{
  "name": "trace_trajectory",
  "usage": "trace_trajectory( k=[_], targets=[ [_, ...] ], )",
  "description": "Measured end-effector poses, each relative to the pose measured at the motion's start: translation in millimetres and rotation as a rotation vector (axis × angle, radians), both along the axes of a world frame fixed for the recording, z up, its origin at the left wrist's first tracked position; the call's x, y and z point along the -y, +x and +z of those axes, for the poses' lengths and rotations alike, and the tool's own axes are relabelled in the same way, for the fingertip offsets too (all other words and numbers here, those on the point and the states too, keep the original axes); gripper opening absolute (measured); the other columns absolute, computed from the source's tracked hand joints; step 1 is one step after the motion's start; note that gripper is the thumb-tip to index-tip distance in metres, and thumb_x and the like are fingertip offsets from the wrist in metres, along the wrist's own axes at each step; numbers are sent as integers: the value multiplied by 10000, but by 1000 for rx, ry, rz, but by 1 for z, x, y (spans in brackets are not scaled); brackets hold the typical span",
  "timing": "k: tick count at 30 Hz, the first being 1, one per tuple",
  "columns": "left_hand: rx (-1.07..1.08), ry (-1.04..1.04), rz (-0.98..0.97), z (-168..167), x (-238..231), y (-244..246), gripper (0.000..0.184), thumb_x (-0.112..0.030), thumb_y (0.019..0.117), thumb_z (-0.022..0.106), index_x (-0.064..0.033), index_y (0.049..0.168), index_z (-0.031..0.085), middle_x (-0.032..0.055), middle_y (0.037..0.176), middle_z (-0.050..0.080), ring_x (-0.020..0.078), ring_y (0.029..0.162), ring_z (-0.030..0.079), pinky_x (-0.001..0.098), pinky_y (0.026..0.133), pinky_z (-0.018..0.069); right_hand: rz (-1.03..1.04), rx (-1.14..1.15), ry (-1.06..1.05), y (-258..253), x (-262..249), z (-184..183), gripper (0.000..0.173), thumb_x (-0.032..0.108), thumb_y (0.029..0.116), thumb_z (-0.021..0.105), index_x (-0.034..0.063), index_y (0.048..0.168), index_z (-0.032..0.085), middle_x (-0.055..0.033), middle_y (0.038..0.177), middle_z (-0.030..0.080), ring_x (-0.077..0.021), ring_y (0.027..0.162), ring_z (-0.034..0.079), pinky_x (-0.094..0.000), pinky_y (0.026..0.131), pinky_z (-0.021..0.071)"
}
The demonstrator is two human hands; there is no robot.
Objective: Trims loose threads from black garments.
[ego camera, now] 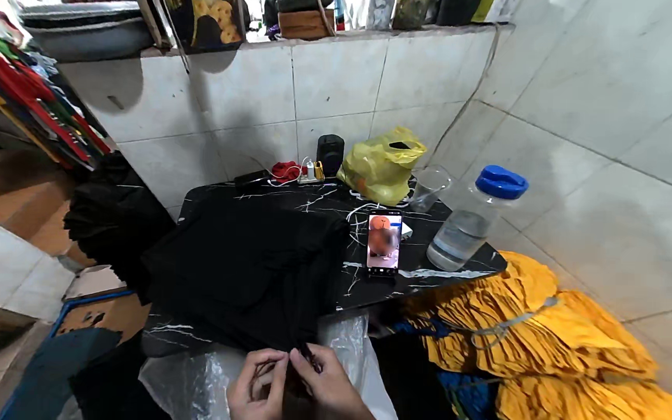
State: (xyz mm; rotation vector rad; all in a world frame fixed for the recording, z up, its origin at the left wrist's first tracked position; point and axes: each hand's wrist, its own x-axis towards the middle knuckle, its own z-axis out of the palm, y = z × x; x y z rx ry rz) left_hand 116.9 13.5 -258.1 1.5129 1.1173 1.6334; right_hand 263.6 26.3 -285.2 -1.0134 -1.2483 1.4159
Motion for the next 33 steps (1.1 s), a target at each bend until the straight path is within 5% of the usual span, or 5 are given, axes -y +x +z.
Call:
trace_trajectory(
  k=[10,15,22,26,33],
  targets=[
    [-162,62,93,-4,4,0,113,-1,922,679,-70,1000,720,-11,984,743,51,838,715,203,700,624,-67,121,97,0,3,6,328,312,999,665,64,796,595,13,645,503,-52,556,468,-227,529,400],
    [-218,84,96,-6,2,0,104,-15,930,675,-70,1003,724,-6,984,743,53,859,712,202,721,619,-64,50,3,3,10,14,286,263,1036,611,39,863,652,-23,731,636,-76,641,604,-243,612,517],
    [-415,-11,-101,6,5,-2,335,-52,892,741,-35,1227,730,145,1260,663,146,1108,678,282,904,618,-82,31,46,10,15,19,238,203,1047,580,39,887,646,-19,730,592,-86,635,566,-254,597,493],
    [-512,119,-7,-6,2,-3,181,-143,870,797,-120,1049,808,124,1178,689,80,1112,662,204,941,575,-64,180,236,16,15,18,229,174,1010,613,19,843,635,-44,669,563,-92,596,538,-260,555,454],
    [-313,138,80,-11,-4,-14,119,-10,868,746,-100,932,791,31,1071,741,75,946,716,203,789,625,-86,510,277,37,8,19,480,526,953,678,131,1225,709,-16,984,734,-99,823,679,-349,752,584]
  ],
)
